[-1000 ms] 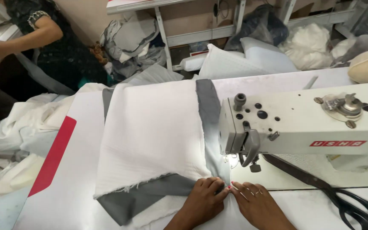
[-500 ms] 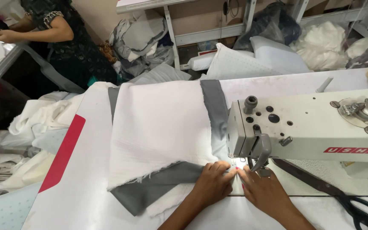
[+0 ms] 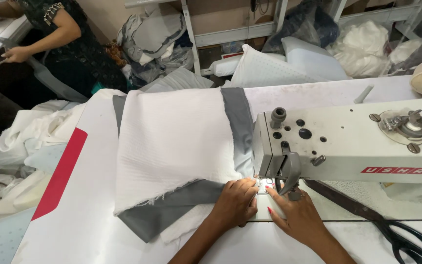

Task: Sewing a fabric border onto a pillow cover using an industrial sewing machine.

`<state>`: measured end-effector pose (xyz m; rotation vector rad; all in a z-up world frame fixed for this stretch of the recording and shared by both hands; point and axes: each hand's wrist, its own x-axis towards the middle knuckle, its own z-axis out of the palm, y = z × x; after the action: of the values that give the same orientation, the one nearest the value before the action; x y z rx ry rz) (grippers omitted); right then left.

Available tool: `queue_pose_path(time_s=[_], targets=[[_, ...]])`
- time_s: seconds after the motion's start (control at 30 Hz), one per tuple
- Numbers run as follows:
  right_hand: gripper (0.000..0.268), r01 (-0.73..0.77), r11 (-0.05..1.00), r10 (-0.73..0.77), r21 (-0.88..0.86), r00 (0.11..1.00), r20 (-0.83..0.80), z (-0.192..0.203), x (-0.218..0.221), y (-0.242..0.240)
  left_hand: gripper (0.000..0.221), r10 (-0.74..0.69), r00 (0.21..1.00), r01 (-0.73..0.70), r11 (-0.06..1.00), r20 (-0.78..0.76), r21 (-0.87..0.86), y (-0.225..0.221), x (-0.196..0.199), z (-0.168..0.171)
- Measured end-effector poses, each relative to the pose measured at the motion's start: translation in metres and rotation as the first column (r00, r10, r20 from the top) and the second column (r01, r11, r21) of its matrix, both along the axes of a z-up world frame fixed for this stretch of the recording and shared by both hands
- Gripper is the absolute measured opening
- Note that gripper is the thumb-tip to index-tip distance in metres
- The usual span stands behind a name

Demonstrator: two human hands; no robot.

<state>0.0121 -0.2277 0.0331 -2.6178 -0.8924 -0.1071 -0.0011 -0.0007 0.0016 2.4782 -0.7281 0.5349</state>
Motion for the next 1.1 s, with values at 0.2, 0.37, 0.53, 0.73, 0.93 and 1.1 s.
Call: queue_pose_path(time_s=[0.2,0.37,0.53,0.73,0.93,1.1], targets=[[0.066,0.011,1.0,-0.011,-0.02,1.0,-0.013,-0.003,0.0,0.0,0.032,0.005,1.0,-0.005,0.999,0.001,-0.038,0.0,-0.001,0.003],[0.068,0.017,0.998,-0.019,-0.063,0.999,-0.029,-0.003,0.0,0.0,0.032,0.013,1.0,-0.013,0.999,-0.003,-0.046,-0.001,0.002,-0.004],[0.067,0.038,0.997,-0.037,-0.074,0.999,0.015,-0.003,-0.006,0.003,0.038,-0.005,0.998,0.004,1.0,-0.057,-0.004,0.004,0.001,0.005],[0.064,-0.023,0.998,0.013,0.05,0.985,0.174,-0.024,-0.064,0.034,0.031,0.434,0.895,-0.444,0.888,0.105,0.117,0.164,0.023,0.062],[0.076,-0.272,0.951,0.243,0.146,0.952,0.188,-0.051,-0.13,0.133,0.027,0.671,0.739,-0.608,0.7,-0.056,0.375,0.269,-0.101,-0.004],[0.043,-0.243,0.964,0.205,0.109,0.939,0.277,-0.199,-0.16,0.133,0.024,0.459,0.808,-0.363,0.882,-0.37,0.302,0.204,-0.224,0.034]])
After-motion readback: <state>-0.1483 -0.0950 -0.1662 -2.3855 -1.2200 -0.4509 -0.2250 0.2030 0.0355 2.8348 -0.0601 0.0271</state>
